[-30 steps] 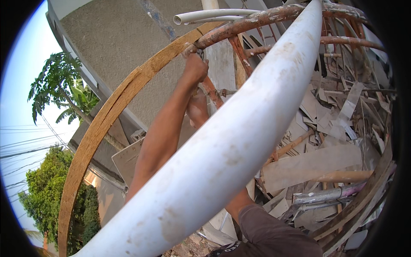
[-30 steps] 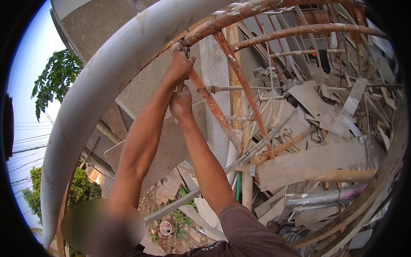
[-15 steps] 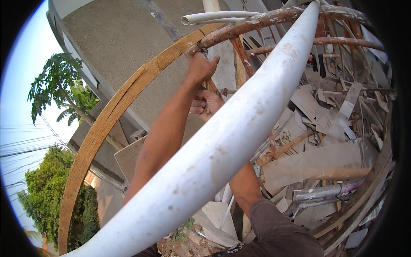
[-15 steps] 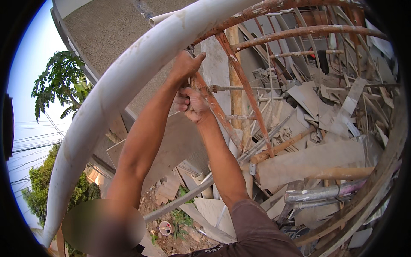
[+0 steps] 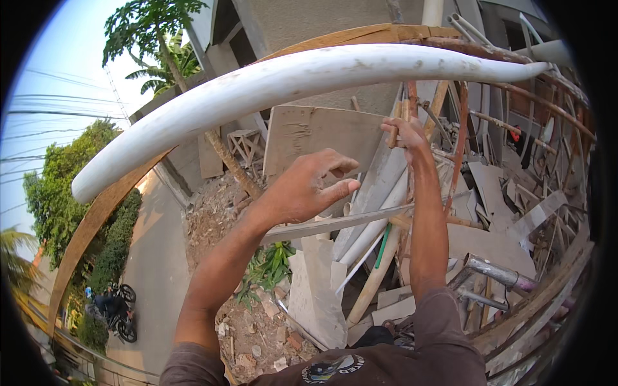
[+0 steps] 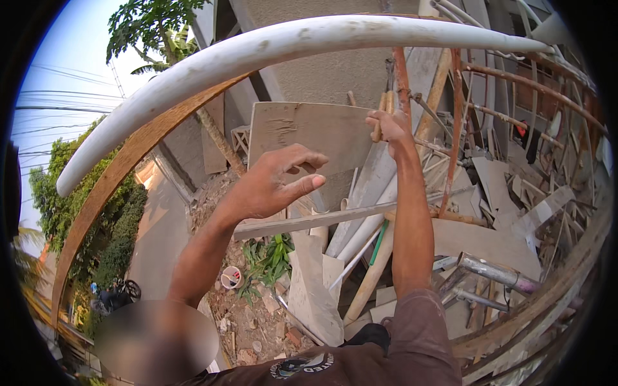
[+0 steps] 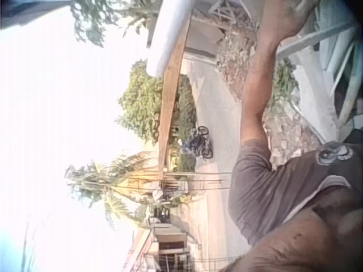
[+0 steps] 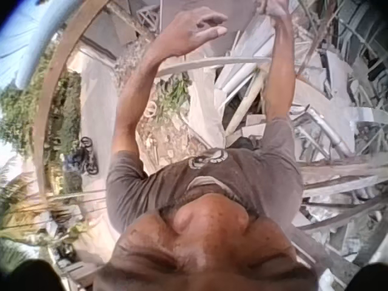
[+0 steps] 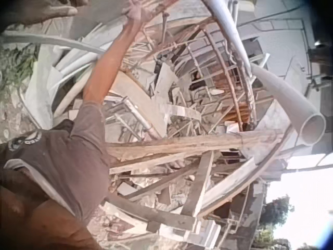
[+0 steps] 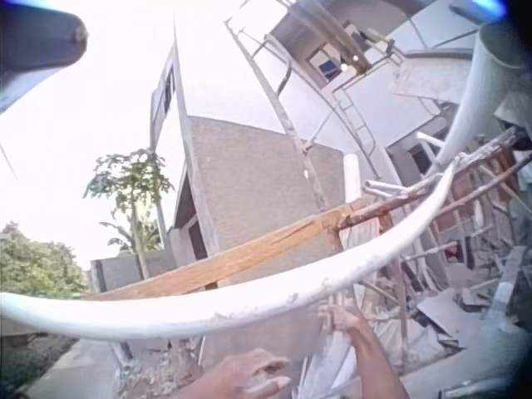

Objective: The person assembles a metal scaffolding frame using a hammer and pliers. They position a curved metal arch, secure it to vertical poles, and adjust the structure while working on a construction site.

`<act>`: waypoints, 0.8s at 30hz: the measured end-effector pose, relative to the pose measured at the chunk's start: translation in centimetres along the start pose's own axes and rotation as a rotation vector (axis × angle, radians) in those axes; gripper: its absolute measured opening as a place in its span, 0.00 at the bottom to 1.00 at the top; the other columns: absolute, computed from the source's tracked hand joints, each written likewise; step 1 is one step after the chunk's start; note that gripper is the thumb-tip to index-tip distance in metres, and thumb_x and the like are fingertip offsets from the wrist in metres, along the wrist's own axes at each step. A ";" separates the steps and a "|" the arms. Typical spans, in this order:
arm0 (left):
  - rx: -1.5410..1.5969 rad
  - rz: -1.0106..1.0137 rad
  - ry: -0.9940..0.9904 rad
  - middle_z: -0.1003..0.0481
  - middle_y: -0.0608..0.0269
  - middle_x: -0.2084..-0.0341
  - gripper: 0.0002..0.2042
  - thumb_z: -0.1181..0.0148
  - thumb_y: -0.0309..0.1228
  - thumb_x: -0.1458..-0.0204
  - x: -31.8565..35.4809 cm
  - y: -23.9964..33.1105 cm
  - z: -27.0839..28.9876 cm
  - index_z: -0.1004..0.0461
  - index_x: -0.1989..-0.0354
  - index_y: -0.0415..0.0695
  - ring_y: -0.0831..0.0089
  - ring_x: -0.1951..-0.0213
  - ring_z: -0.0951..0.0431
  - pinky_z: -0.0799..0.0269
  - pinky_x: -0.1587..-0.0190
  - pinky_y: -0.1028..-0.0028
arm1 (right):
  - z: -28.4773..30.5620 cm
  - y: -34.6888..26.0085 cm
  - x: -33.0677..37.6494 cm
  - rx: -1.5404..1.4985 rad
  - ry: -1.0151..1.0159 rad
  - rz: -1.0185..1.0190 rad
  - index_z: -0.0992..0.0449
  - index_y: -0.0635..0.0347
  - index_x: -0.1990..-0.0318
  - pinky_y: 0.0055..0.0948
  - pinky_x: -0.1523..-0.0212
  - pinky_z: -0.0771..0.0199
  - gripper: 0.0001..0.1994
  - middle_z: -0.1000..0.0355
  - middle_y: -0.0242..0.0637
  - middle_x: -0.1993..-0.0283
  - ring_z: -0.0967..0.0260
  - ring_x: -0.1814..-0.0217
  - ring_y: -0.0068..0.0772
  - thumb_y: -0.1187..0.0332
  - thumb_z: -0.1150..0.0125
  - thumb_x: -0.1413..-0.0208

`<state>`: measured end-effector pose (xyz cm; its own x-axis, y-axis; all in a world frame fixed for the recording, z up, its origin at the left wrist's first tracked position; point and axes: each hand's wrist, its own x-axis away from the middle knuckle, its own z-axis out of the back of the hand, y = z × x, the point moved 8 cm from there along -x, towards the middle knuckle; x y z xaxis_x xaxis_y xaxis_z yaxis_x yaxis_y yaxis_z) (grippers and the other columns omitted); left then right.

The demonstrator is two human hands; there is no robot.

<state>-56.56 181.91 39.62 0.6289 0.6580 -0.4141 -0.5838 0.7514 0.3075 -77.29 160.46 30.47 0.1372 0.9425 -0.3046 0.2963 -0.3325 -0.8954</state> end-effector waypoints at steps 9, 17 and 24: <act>0.378 0.396 0.688 0.19 0.62 0.67 0.17 0.40 0.40 0.34 37.0 0.3 9.9 0.21 0.52 0.36 0.77 0.65 0.21 0.23 0.60 0.72 | -5.3 11.0 18.0 -0.349 -0.157 -0.190 0.33 0.51 0.59 0.19 0.78 0.37 0.10 0.43 0.22 0.73 0.44 0.77 0.16 0.57 0.46 0.28; 0.280 0.949 1.614 0.21 0.69 0.70 0.14 0.43 0.40 0.32 73.5 4.1 14.3 0.22 0.52 0.40 0.82 0.70 0.21 0.23 0.65 0.81 | -12.2 19.0 31.1 -0.428 -0.268 -0.349 0.36 0.52 0.67 0.24 0.75 0.40 0.17 0.44 0.26 0.76 0.47 0.77 0.20 0.52 0.46 0.29; 0.456 1.523 2.066 0.23 0.70 0.72 0.11 0.44 0.36 0.34 94.1 4.3 -10.4 0.21 0.54 0.42 0.82 0.72 0.23 0.24 0.69 0.80 | -9.6 22.1 36.9 -0.368 -0.352 -0.585 0.28 0.56 0.54 0.25 0.74 0.34 0.11 0.37 0.27 0.72 0.38 0.75 0.22 0.58 0.48 0.28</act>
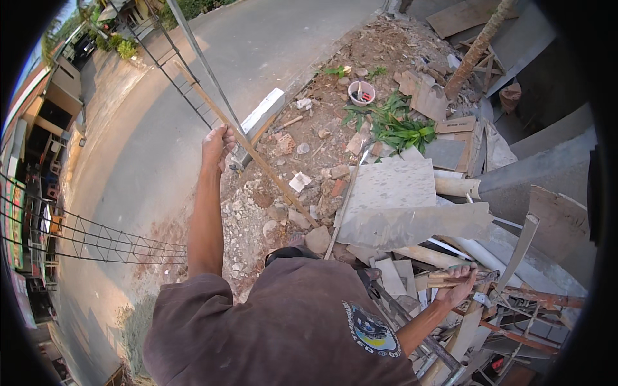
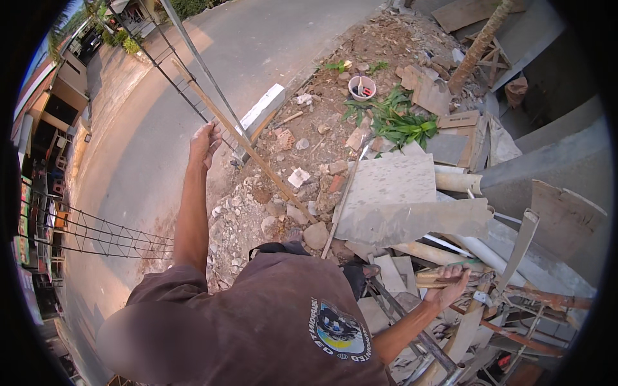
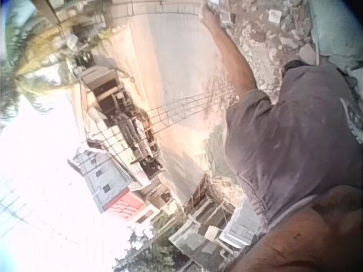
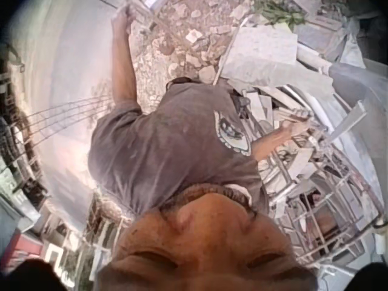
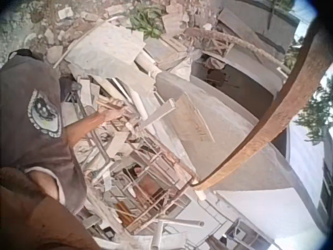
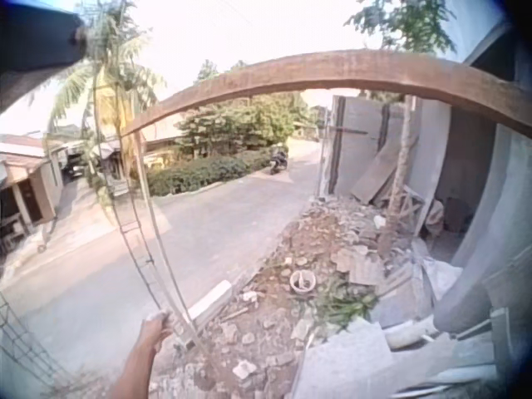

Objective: The person assembles a metal scaffolding frame using a hammer and pliers. They position a curved metal arch, secure it to vertical poles, and adjust the structure while working on a construction site.

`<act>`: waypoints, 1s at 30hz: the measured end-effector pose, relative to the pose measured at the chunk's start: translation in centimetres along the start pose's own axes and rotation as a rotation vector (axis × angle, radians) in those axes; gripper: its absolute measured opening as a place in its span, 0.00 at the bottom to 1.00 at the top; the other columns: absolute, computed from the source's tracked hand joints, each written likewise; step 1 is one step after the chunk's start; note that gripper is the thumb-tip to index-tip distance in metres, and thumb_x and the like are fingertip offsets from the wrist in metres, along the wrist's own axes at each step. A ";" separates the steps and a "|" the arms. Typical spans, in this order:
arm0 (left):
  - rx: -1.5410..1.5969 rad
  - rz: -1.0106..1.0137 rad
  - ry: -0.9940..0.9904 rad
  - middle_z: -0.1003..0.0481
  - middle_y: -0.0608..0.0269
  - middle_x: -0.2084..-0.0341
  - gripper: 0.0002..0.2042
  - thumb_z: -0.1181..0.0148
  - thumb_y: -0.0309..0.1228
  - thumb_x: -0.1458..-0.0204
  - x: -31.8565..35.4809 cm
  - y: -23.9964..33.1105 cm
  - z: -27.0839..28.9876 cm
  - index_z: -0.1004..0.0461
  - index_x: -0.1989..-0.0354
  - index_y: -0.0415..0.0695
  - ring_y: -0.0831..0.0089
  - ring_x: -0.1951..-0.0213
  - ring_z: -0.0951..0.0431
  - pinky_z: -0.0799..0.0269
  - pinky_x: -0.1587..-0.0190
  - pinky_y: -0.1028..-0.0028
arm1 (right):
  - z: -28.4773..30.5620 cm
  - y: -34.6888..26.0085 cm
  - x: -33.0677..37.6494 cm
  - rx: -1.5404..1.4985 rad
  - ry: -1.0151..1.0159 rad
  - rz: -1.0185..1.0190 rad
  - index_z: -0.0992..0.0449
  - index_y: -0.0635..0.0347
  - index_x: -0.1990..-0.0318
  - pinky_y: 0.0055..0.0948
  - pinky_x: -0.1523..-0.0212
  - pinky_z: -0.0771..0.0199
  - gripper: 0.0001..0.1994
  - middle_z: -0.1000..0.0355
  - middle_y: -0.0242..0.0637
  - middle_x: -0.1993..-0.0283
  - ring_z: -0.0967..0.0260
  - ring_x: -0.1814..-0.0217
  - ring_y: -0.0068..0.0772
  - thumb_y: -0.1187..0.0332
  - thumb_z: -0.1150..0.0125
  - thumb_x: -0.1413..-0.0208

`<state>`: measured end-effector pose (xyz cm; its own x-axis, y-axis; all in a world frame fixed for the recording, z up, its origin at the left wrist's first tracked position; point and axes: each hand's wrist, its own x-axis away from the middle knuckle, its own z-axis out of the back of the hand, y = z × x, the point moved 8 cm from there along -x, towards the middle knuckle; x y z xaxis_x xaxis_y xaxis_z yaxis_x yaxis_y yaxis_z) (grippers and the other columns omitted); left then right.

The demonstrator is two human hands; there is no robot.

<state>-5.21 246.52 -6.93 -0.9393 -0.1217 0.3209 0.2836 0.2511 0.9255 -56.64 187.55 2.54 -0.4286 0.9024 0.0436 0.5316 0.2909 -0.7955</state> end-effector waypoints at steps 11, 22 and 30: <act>-0.580 0.866 -0.325 0.19 0.62 0.66 0.11 0.41 0.32 0.40 15.9 -39.3 9.8 0.21 0.52 0.41 0.72 0.71 0.19 0.21 0.68 0.70 | 15.6 12.0 13.4 0.751 0.492 -0.668 0.29 0.64 0.43 0.36 0.63 0.17 0.14 0.25 0.39 0.62 0.25 0.66 0.33 0.69 0.47 0.32; -0.852 0.754 -0.582 0.22 0.65 0.71 0.11 0.40 0.36 0.38 5.2 -37.2 6.1 0.25 0.53 0.44 0.75 0.73 0.21 0.26 0.72 0.74 | 20.9 18.8 30.1 0.868 0.616 -0.752 0.26 0.63 0.72 0.33 0.79 0.29 0.20 0.31 0.37 0.81 0.30 0.80 0.30 0.57 0.45 0.30; -0.884 0.543 -0.583 0.22 0.64 0.67 0.12 0.37 0.39 0.39 -5.9 -32.8 -3.2 0.26 0.55 0.45 0.75 0.70 0.22 0.27 0.70 0.74 | 22.0 23.1 33.8 1.091 0.617 -0.656 0.22 0.66 0.67 0.41 0.72 0.28 0.15 0.26 0.44 0.78 0.26 0.76 0.35 0.63 0.45 0.34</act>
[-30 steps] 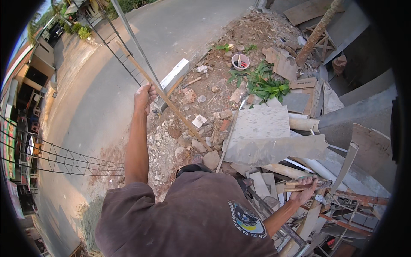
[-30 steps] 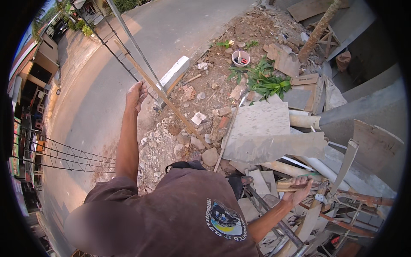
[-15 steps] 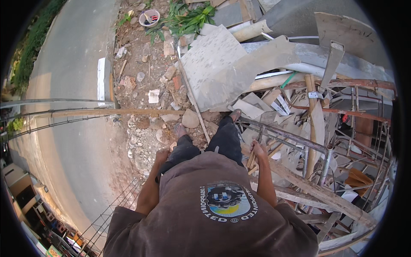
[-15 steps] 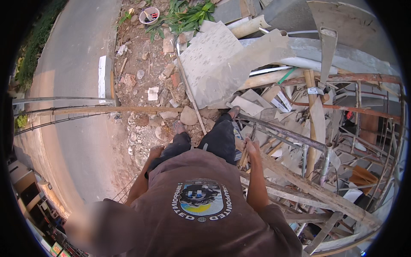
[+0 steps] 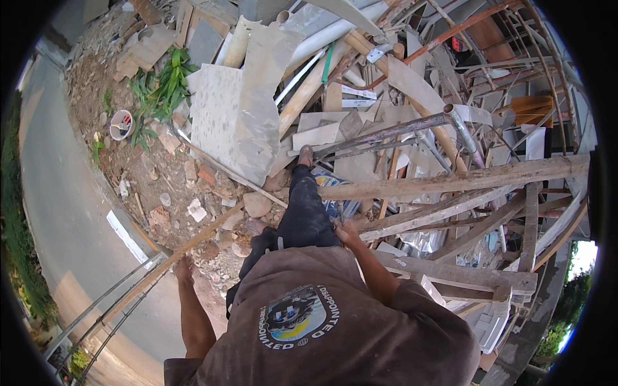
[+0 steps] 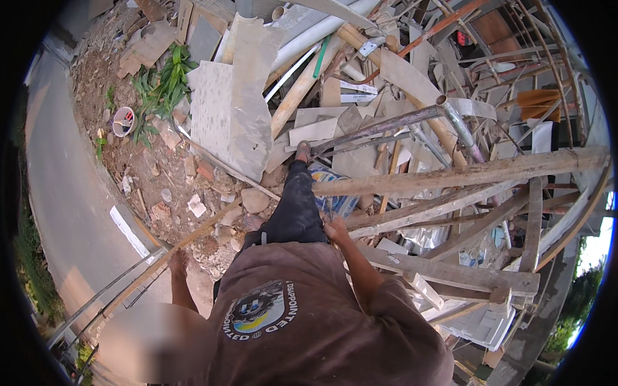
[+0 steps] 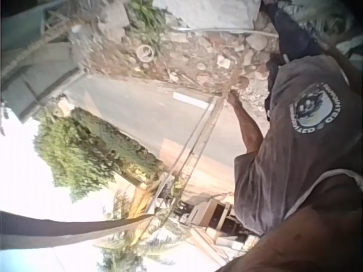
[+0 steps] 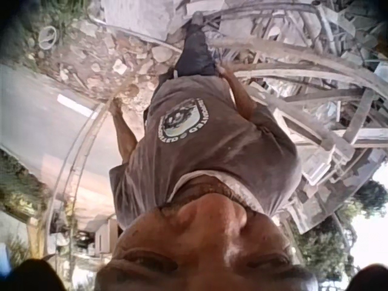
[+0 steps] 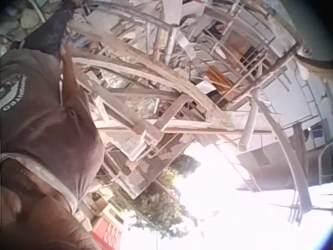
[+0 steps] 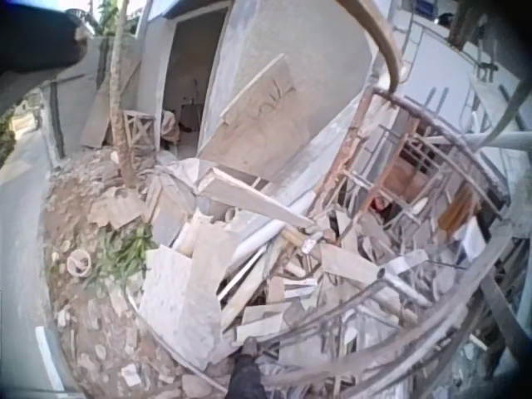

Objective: The person assembles a metal scaffolding frame using a hammer and pliers. They position a curved metal arch, secure it to vertical poles, and adjust the structure while working on a construction site.

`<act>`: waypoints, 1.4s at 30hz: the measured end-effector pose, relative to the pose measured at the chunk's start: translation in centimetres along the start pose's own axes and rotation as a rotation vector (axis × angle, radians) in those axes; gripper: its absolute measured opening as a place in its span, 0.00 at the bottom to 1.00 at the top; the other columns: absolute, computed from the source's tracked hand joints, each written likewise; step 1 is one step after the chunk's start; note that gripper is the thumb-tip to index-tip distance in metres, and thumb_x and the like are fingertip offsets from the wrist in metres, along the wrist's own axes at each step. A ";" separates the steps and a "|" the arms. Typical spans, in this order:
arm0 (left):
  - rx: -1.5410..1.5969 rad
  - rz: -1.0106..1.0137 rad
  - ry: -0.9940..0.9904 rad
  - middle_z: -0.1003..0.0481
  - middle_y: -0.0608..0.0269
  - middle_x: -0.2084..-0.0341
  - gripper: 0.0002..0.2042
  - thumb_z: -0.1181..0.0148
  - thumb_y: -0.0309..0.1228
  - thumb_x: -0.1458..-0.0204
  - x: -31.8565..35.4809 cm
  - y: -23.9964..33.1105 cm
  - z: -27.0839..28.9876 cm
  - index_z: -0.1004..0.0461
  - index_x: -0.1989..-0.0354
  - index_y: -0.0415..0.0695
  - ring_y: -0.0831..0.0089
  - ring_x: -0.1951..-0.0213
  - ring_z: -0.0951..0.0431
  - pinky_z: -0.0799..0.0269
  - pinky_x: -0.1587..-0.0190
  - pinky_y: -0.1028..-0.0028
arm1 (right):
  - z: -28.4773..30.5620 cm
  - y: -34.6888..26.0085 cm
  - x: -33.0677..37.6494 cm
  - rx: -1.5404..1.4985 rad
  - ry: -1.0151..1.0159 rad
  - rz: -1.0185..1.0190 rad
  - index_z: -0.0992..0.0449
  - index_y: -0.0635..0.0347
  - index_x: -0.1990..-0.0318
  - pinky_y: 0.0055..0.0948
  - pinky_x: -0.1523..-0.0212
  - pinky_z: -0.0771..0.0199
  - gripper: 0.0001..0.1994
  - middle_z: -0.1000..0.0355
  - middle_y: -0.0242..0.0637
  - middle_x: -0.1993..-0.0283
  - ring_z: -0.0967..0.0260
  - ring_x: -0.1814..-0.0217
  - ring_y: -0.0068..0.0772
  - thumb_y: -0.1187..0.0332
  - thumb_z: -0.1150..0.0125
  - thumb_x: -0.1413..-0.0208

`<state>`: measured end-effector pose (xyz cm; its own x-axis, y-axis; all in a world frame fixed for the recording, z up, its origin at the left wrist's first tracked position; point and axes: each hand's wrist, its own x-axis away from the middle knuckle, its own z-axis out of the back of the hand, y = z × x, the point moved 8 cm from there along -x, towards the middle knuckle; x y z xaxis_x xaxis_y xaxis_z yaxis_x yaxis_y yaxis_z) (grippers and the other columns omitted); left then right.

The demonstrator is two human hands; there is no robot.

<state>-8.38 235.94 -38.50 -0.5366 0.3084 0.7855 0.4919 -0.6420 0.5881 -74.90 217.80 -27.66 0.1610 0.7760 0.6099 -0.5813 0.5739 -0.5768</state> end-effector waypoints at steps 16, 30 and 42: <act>-0.259 0.053 -0.278 0.21 0.64 0.70 0.12 0.42 0.39 0.35 7.5 -6.1 -10.6 0.23 0.57 0.42 0.76 0.71 0.20 0.25 0.69 0.74 | 3.0 6.9 4.6 -0.009 0.101 0.436 0.19 0.65 0.62 0.35 0.72 0.28 0.10 0.26 0.37 0.76 0.27 0.75 0.32 0.68 0.44 0.39; -0.064 0.158 -0.108 0.21 0.64 0.66 0.11 0.40 0.38 0.37 5.4 -12.2 -0.6 0.24 0.57 0.44 0.75 0.68 0.21 0.25 0.64 0.72 | 3.6 5.9 7.4 0.115 -0.118 -0.120 0.21 0.65 0.66 0.39 0.70 0.26 0.10 0.25 0.40 0.73 0.27 0.73 0.35 0.68 0.43 0.38; -0.056 0.166 -0.102 0.21 0.64 0.65 0.13 0.40 0.41 0.36 10.3 -10.3 -4.4 0.24 0.56 0.43 0.75 0.67 0.20 0.26 0.64 0.73 | 0.6 4.5 5.8 0.131 -0.235 -0.332 0.23 0.66 0.69 0.41 0.68 0.25 0.11 0.24 0.43 0.71 0.26 0.72 0.37 0.68 0.43 0.36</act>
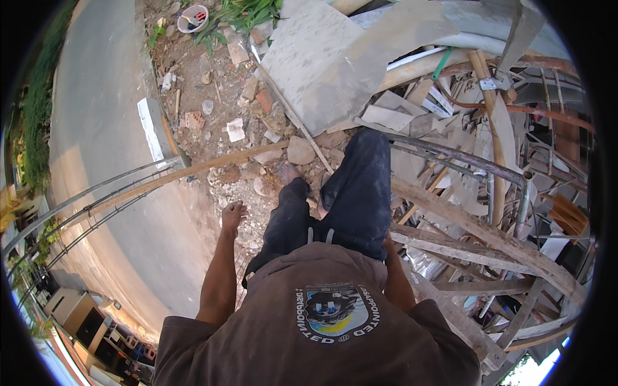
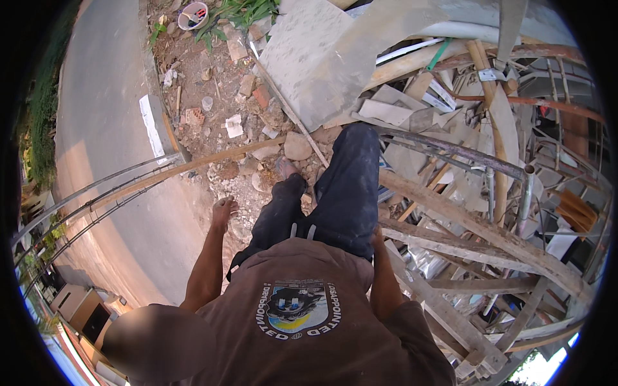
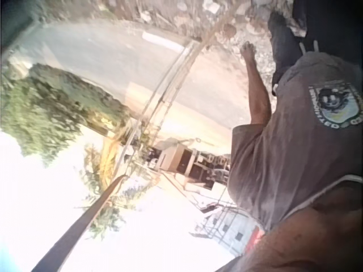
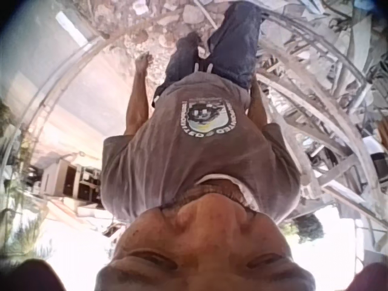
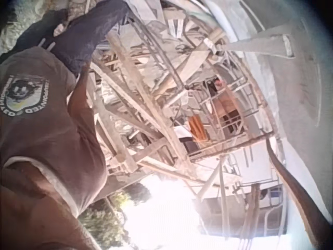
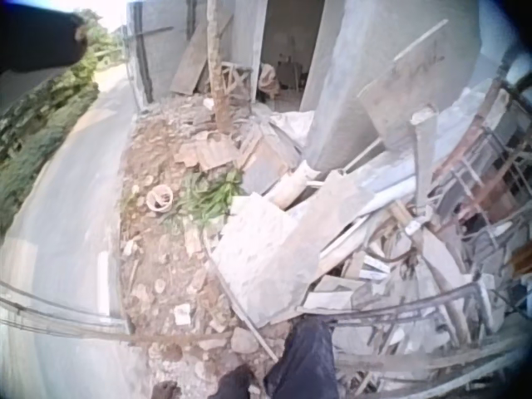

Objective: The person assembles a metal scaffolding frame using a hammer and pliers. They position a curved metal arch, secure it to vertical poles, and adjust the structure while working on a construction site.

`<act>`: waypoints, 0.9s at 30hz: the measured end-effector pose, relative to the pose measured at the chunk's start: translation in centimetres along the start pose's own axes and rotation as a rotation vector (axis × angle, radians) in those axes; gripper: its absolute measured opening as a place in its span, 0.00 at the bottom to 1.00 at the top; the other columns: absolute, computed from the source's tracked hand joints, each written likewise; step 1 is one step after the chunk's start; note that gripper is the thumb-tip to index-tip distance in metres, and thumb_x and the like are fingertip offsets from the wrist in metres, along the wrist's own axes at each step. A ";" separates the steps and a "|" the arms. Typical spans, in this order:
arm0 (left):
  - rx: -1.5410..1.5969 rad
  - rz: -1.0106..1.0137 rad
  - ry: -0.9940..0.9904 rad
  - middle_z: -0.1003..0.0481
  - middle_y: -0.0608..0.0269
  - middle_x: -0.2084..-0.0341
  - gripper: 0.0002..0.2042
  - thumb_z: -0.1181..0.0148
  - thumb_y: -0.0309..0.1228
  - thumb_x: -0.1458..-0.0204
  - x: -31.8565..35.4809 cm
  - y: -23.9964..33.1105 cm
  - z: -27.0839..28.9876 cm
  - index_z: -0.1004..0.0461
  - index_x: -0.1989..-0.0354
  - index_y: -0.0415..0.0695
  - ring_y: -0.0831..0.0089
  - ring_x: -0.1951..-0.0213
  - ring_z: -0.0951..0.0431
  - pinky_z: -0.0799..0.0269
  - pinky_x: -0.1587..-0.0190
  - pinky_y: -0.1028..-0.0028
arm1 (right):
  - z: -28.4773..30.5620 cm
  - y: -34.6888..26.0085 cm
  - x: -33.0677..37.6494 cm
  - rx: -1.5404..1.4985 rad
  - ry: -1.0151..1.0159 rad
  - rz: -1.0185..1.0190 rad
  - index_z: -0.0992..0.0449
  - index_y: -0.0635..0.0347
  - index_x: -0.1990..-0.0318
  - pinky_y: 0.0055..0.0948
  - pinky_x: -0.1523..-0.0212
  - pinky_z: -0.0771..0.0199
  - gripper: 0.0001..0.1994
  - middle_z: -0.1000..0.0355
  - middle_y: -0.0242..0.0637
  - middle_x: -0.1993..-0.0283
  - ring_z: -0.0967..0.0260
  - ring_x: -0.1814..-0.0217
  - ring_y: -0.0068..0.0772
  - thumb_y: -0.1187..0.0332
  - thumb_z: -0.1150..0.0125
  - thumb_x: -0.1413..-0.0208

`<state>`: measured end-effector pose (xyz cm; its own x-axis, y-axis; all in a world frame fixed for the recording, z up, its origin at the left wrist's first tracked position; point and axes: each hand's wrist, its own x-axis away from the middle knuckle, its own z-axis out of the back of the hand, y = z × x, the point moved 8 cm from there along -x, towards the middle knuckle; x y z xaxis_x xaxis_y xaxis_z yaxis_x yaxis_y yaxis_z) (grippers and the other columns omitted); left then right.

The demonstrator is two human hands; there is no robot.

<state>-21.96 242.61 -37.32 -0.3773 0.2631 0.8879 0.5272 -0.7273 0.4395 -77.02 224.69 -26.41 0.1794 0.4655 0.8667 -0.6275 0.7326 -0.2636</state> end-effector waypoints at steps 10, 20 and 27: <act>-0.162 0.005 -0.022 0.21 0.62 0.65 0.15 0.43 0.37 0.34 5.0 -0.7 -3.3 0.24 0.49 0.38 0.76 0.68 0.21 0.27 0.64 0.75 | -8.0 2.7 -12.7 -0.253 -0.155 -0.225 0.26 0.68 0.69 0.38 0.80 0.27 0.13 0.28 0.41 0.75 0.32 0.82 0.36 0.69 0.49 0.32; -0.617 -0.166 -0.075 0.18 0.51 0.65 0.11 0.44 0.30 0.35 6.7 -3.7 -11.6 0.20 0.55 0.36 0.61 0.63 0.17 0.23 0.58 0.66 | -12.4 -6.1 -44.3 -0.359 0.086 -0.151 0.25 0.68 0.62 0.40 0.81 0.21 0.05 0.27 0.46 0.76 0.26 0.80 0.41 0.74 0.45 0.39; -0.749 -0.166 0.063 0.18 0.49 0.63 0.09 0.41 0.31 0.38 3.6 -3.4 -11.8 0.19 0.57 0.40 0.51 0.59 0.17 0.22 0.57 0.62 | -16.3 -6.6 -64.1 -0.262 0.047 -0.029 0.26 0.63 0.54 0.38 0.84 0.29 0.09 0.27 0.41 0.71 0.29 0.80 0.38 0.67 0.48 0.33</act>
<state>-34.15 238.57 -37.21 -0.4608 0.3861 0.7991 -0.1883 -0.9224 0.3371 -72.07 198.09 -87.13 0.2328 0.4606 0.8565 -0.4052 0.8466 -0.3451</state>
